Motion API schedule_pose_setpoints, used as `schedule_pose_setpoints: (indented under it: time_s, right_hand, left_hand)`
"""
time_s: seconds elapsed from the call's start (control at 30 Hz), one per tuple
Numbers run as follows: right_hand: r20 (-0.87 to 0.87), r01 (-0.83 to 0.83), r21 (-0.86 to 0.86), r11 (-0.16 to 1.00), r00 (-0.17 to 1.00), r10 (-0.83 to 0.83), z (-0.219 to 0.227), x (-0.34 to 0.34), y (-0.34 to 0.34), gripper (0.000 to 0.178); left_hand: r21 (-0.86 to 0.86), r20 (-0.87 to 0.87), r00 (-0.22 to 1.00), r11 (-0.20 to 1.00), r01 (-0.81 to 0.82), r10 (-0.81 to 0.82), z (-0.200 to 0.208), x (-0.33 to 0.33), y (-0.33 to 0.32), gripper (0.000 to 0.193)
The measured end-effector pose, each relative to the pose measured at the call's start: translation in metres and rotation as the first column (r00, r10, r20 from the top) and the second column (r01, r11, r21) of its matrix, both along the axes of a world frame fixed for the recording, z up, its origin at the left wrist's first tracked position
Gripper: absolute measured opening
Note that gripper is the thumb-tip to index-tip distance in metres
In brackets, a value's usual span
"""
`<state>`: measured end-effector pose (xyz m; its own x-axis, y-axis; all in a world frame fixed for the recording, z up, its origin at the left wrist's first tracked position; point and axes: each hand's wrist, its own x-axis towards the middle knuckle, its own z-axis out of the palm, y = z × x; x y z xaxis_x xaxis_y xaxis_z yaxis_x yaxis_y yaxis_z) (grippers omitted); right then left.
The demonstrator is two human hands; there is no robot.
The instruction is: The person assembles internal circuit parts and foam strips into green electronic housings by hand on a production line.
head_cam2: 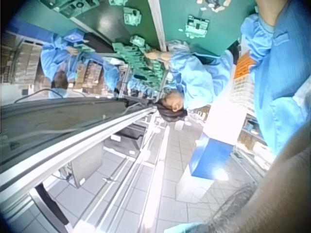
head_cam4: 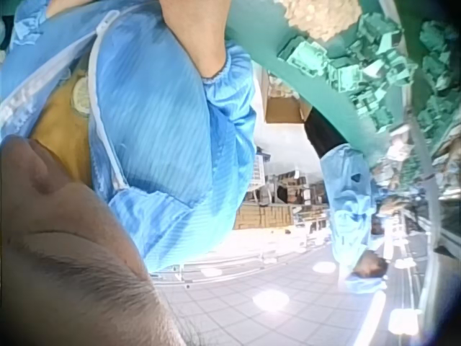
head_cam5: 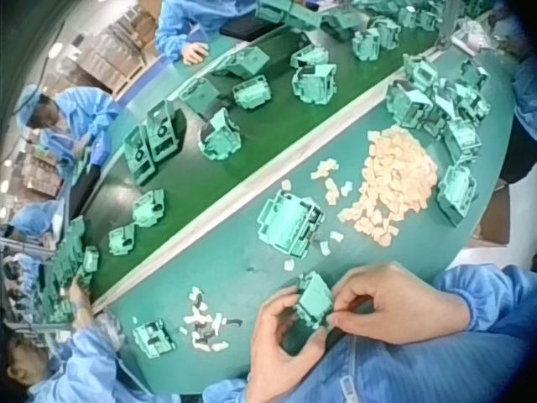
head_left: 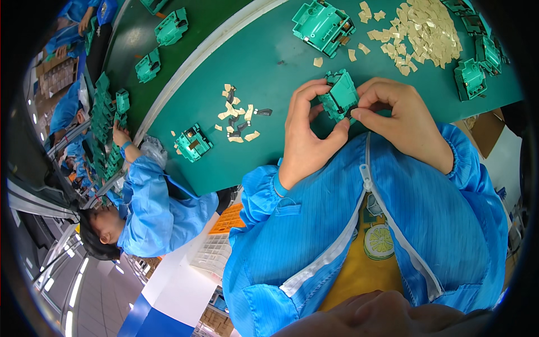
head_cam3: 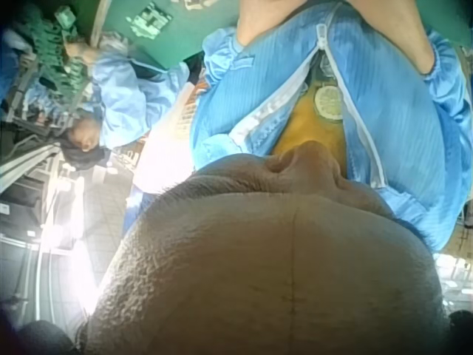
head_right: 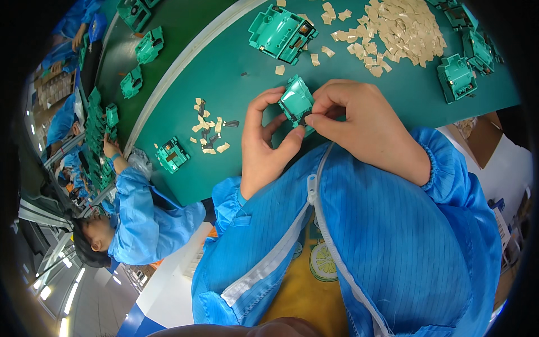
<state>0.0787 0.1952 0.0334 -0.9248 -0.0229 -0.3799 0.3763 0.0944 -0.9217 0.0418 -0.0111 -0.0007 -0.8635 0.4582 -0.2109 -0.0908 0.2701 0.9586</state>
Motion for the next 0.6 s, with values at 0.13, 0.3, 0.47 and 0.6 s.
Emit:
schedule_pose_setpoints:
  time_s: [0.13, 0.3, 0.47, 0.6]
  right_hand:
    - [-0.015, -0.004, 0.022, 1.0, 1.0, 0.004, -0.002, -0.001, -0.001, 0.012]
    - [-0.018, -0.042, 0.076, 0.996, 0.999, 0.043, -0.001, -0.005, 0.0, 0.014]
    - [0.114, 0.005, -0.358, 0.934, 0.993, 0.039, -0.018, -0.016, 0.011, 0.031]
    - [0.047, -0.06, -0.464, 0.884, 0.995, 0.092, -0.006, -0.016, 0.014, 0.023]
  left_hand:
    - [-0.004, 0.0, 1.0, 1.0, -0.001, 0.001, 0.0, -0.001, 0.001, 0.06]
    - [0.016, -0.004, 1.0, 1.0, -0.005, 0.005, 0.0, -0.003, 0.003, 0.06]
    - [0.081, 0.068, 0.996, 0.995, 0.057, -0.062, 0.003, -0.008, -0.003, 0.06]
    - [0.164, 0.15, 0.976, 0.978, 0.13, -0.155, 0.034, -0.019, -0.009, 0.063]
